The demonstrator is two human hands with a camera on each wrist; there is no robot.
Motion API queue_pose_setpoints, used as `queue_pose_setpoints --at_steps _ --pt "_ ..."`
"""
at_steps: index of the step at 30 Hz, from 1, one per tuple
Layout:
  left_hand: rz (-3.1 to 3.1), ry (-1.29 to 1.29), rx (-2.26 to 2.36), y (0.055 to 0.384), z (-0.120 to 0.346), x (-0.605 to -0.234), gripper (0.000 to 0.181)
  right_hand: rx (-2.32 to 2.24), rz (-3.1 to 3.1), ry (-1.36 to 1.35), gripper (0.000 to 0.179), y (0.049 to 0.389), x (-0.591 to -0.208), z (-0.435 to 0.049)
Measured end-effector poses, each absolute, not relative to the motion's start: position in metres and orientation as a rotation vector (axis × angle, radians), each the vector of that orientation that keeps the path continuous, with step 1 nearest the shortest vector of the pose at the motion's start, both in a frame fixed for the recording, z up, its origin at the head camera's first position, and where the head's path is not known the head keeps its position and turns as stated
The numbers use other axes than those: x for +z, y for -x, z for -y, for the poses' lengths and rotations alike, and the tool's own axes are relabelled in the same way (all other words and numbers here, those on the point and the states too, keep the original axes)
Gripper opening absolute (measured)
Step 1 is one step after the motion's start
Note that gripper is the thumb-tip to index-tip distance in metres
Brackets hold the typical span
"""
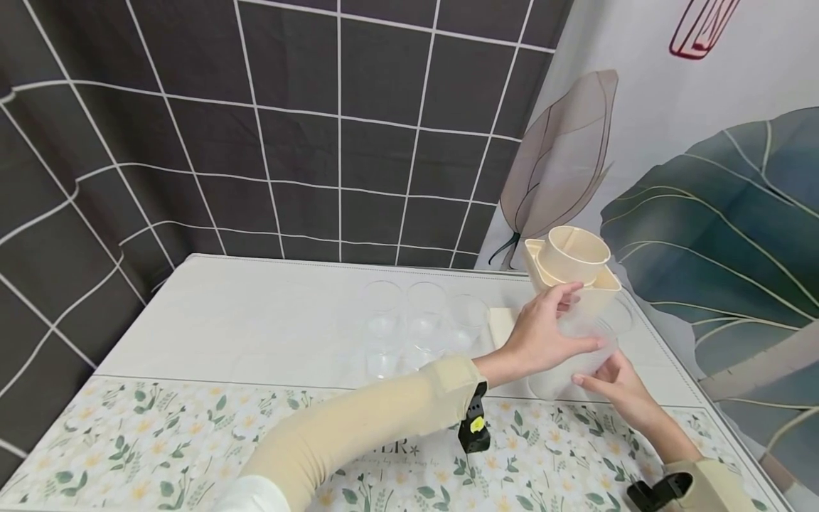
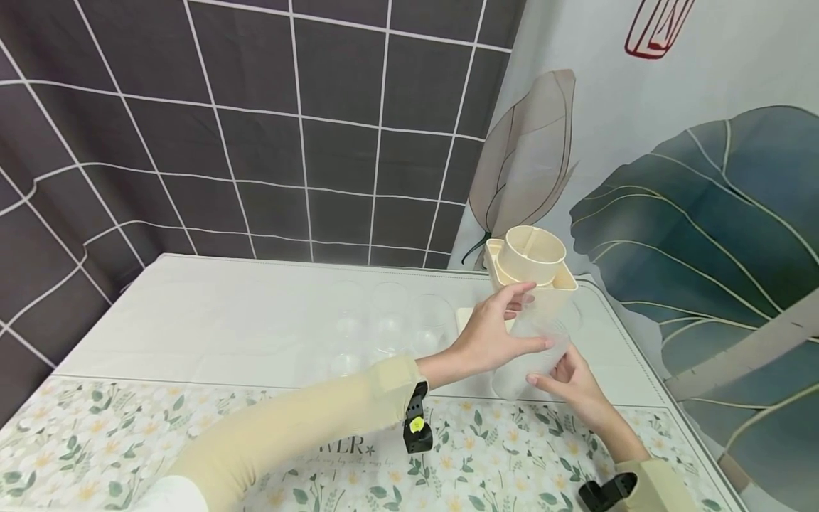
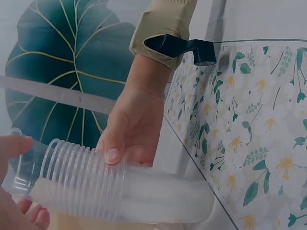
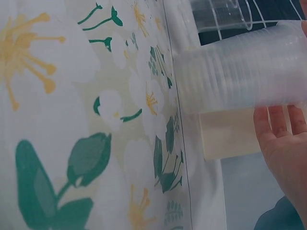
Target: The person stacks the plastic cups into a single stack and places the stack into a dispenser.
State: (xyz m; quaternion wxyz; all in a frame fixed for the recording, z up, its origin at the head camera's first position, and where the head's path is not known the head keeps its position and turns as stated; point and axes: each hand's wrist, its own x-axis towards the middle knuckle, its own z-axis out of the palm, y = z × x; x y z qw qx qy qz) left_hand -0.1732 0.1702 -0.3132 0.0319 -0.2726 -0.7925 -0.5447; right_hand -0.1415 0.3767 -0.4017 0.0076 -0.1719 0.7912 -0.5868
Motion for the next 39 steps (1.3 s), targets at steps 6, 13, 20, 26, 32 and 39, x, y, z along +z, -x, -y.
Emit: queue_pose_setpoints --at_steps 6,13,20,26,32,39 --pt "2.496 0.817 -1.637 0.174 -0.1708 -0.3154 0.075 -1.81 -2.496 0.555 0.074 0.1437 -0.399 -0.3749" --pt "2.548 0.842 -1.59 0.1739 -0.1696 -0.3158 0.076 -1.856 -2.453 0.587 0.076 0.1463 -0.3964 -0.3756" --pt "2.566 0.843 -1.599 0.1737 -0.1701 -0.3172 0.075 -1.87 -2.439 0.606 0.075 0.1459 -0.3978 -0.3769" --pt "2.58 0.856 -1.574 0.1734 -0.1705 -0.3186 0.07 -1.878 -2.426 0.608 0.075 0.1449 -0.3993 -0.3777" --pt "2.603 0.851 -1.578 0.1712 -0.1691 -0.3202 0.07 -1.868 -2.431 0.588 0.075 0.1427 -0.3994 -0.3776" --pt "2.588 0.854 -1.542 0.1714 -0.1687 -0.3226 0.067 -1.767 -2.522 0.573 0.076 0.1415 -0.3991 -0.3766"
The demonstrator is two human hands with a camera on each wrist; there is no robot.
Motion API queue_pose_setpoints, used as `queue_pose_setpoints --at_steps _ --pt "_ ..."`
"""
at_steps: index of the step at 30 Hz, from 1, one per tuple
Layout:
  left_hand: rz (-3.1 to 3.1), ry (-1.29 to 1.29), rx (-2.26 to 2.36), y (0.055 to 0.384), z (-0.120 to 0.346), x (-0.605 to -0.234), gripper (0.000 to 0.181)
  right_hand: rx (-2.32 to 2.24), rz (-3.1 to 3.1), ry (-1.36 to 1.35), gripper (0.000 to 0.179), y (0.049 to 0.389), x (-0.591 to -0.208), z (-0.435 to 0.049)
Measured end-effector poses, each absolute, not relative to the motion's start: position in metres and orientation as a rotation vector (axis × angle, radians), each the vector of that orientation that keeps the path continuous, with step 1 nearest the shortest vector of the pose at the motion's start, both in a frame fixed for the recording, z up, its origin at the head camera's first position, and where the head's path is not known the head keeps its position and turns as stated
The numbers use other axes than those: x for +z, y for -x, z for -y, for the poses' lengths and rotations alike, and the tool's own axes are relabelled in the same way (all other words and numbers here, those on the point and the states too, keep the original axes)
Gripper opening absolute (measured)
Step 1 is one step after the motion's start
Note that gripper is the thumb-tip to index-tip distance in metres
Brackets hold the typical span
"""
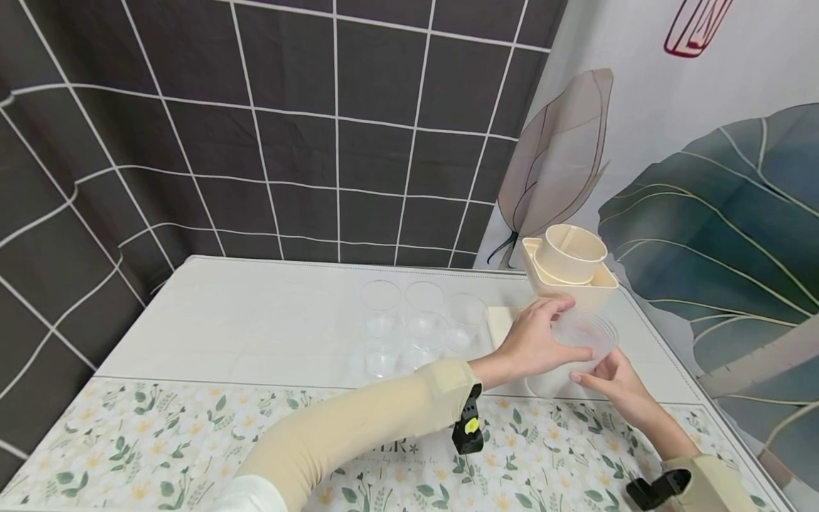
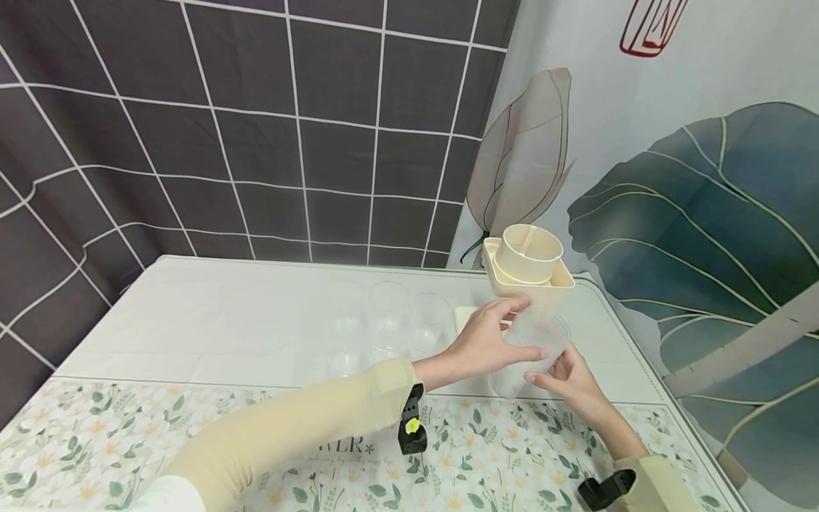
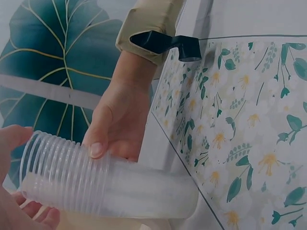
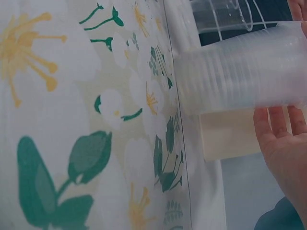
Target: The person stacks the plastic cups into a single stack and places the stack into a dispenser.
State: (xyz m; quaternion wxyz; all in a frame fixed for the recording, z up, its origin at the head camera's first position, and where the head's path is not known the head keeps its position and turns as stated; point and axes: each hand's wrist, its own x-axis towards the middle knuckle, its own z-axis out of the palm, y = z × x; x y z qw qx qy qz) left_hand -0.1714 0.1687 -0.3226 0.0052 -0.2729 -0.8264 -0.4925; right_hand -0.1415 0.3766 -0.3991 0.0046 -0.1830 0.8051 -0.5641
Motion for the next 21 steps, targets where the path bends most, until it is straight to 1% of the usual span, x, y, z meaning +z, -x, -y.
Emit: queue_pose_setpoints --at_steps 9,16,21 --pt "2.579 0.823 -1.606 0.1705 -0.1688 -0.325 0.064 -1.83 -2.474 0.593 0.077 0.1417 -0.401 -0.3767" --pt "2.584 0.83 -1.569 0.1698 -0.1692 -0.3268 0.064 -1.87 -2.438 0.574 0.074 0.1417 -0.4027 -0.377" --pt "2.574 0.811 -1.676 0.1686 -0.1678 -0.3263 0.066 -1.863 -2.45 0.577 0.074 0.1418 -0.4029 -0.3771"
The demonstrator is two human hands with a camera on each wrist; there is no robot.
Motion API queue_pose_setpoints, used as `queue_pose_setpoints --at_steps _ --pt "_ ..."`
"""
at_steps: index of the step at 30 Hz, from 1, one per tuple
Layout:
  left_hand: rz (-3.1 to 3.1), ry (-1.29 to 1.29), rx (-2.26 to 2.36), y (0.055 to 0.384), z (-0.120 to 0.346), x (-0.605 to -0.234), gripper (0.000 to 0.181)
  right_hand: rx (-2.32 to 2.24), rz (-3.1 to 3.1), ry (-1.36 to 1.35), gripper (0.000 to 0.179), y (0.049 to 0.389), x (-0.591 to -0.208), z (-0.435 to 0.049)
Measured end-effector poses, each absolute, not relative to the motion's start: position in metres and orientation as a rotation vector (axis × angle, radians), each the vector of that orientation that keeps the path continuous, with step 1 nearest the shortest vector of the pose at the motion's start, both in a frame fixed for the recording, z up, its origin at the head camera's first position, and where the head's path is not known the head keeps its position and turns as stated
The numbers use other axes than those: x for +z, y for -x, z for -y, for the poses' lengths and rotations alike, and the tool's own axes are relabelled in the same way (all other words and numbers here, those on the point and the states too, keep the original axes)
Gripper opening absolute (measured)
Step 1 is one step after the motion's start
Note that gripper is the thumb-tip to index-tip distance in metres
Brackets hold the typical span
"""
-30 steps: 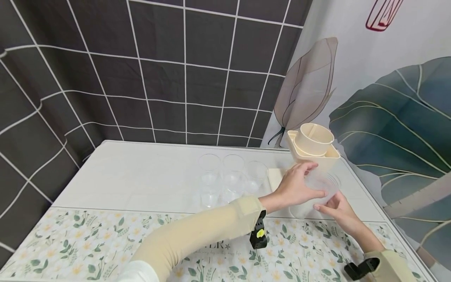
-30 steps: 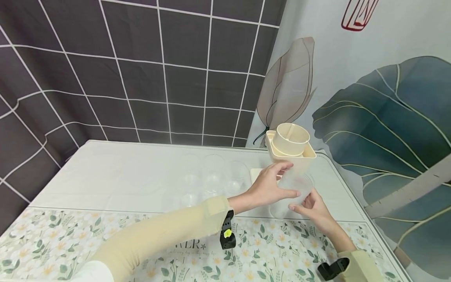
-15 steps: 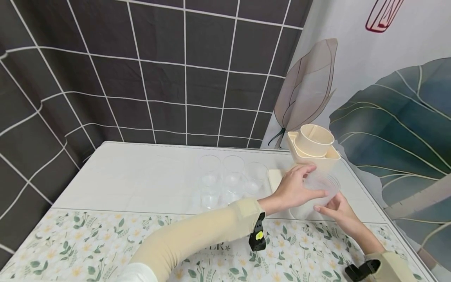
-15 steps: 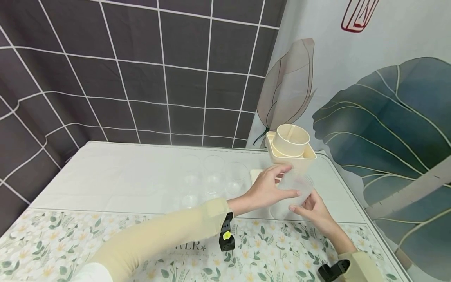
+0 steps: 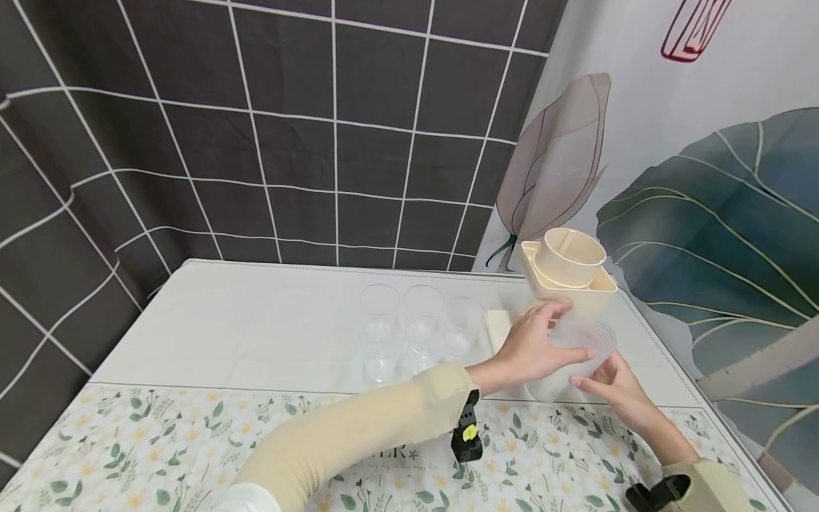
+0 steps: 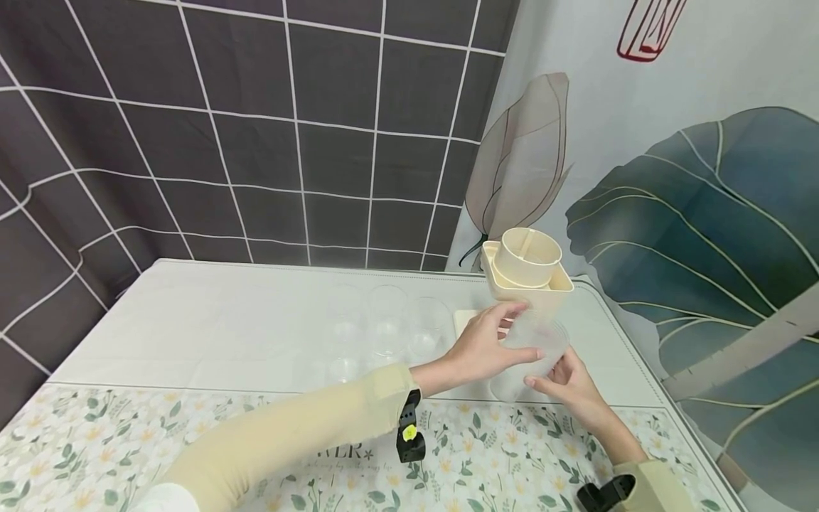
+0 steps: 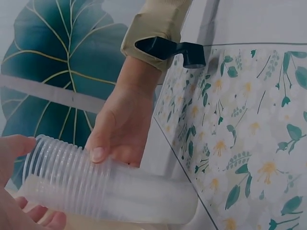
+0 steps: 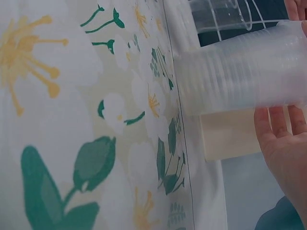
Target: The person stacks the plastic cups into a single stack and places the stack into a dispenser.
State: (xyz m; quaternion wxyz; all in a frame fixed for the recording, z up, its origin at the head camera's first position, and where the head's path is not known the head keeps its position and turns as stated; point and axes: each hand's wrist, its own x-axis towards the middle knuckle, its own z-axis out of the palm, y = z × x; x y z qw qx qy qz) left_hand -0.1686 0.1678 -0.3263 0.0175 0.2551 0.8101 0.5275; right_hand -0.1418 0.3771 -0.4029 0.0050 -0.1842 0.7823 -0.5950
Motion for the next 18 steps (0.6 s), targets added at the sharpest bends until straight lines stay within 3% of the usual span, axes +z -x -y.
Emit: queue_pose_setpoints --at_steps 18 --pt "-2.411 -0.767 1.719 0.143 -0.135 -0.321 0.073 -1.82 -2.479 0.53 0.075 0.142 -0.402 -0.378"
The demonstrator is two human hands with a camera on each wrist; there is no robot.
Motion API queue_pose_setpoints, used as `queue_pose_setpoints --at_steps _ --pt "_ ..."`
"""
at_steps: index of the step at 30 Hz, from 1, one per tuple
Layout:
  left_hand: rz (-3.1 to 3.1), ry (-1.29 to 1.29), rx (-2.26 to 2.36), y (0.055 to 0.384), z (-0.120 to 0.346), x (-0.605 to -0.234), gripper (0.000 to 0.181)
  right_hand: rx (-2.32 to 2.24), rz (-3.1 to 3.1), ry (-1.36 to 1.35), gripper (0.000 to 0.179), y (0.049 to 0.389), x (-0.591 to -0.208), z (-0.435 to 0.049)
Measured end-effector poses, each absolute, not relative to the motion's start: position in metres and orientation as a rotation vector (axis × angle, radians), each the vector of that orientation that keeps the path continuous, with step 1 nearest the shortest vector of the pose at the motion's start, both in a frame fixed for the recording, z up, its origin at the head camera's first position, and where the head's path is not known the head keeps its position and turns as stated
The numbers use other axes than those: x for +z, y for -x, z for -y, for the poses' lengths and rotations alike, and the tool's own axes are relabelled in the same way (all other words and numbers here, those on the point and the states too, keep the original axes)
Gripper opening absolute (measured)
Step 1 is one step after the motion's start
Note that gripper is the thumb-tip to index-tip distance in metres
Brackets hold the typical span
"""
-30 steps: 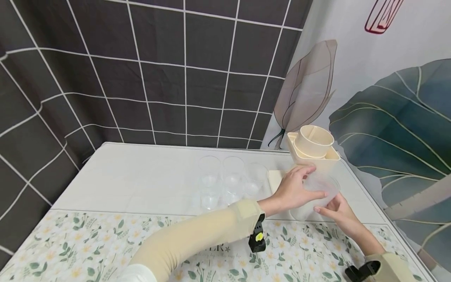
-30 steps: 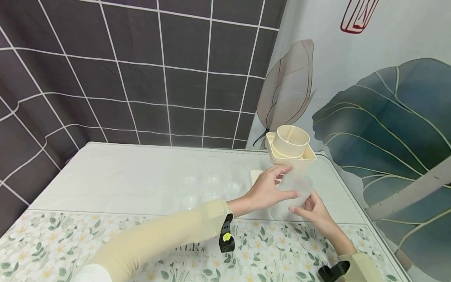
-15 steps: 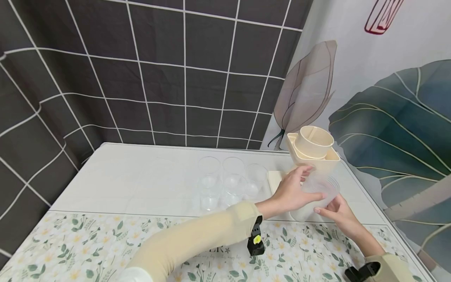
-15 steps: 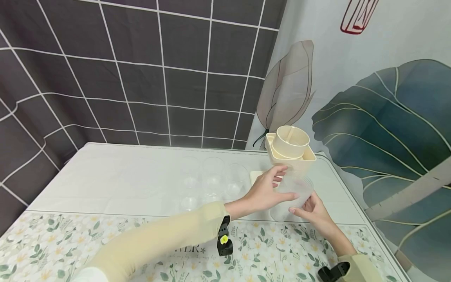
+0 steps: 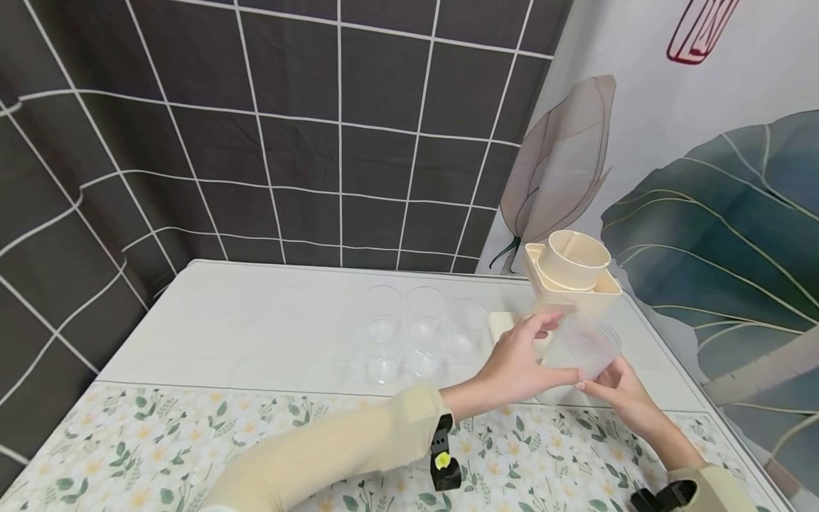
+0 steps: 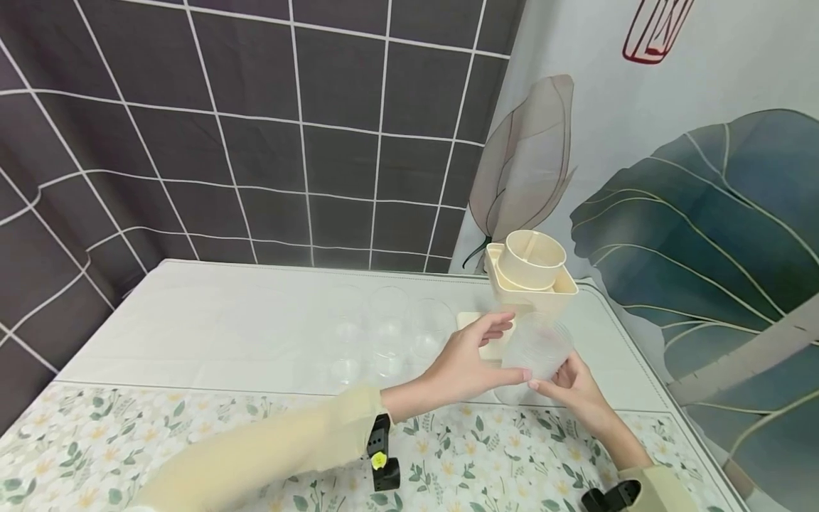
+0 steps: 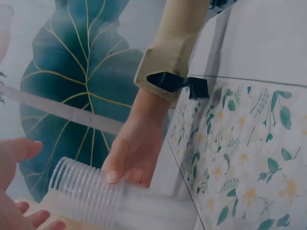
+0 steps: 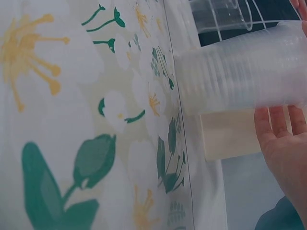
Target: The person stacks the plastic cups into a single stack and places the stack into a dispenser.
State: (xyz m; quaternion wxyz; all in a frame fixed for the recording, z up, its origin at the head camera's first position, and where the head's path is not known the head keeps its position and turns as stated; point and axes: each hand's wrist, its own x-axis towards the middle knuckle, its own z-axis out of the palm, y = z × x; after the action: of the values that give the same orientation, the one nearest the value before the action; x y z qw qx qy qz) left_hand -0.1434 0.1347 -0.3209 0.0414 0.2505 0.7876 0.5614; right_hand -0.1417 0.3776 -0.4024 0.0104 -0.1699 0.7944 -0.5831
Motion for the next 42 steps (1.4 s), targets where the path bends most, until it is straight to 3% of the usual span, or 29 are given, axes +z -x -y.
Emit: queue_pose_setpoints --at_steps 16,28,42 --pt "-2.4 -0.774 1.833 0.121 -0.08 -0.319 0.075 -1.775 -2.545 0.433 0.074 0.14 -0.398 -0.379" --pt "-2.385 -0.631 1.983 0.108 -0.046 -0.33 0.073 -1.774 -2.555 0.429 0.073 0.14 -0.401 -0.379" --pt "-2.702 -0.466 2.069 0.125 0.008 -0.334 0.072 -1.81 -2.511 0.472 0.074 0.14 -0.401 -0.378"
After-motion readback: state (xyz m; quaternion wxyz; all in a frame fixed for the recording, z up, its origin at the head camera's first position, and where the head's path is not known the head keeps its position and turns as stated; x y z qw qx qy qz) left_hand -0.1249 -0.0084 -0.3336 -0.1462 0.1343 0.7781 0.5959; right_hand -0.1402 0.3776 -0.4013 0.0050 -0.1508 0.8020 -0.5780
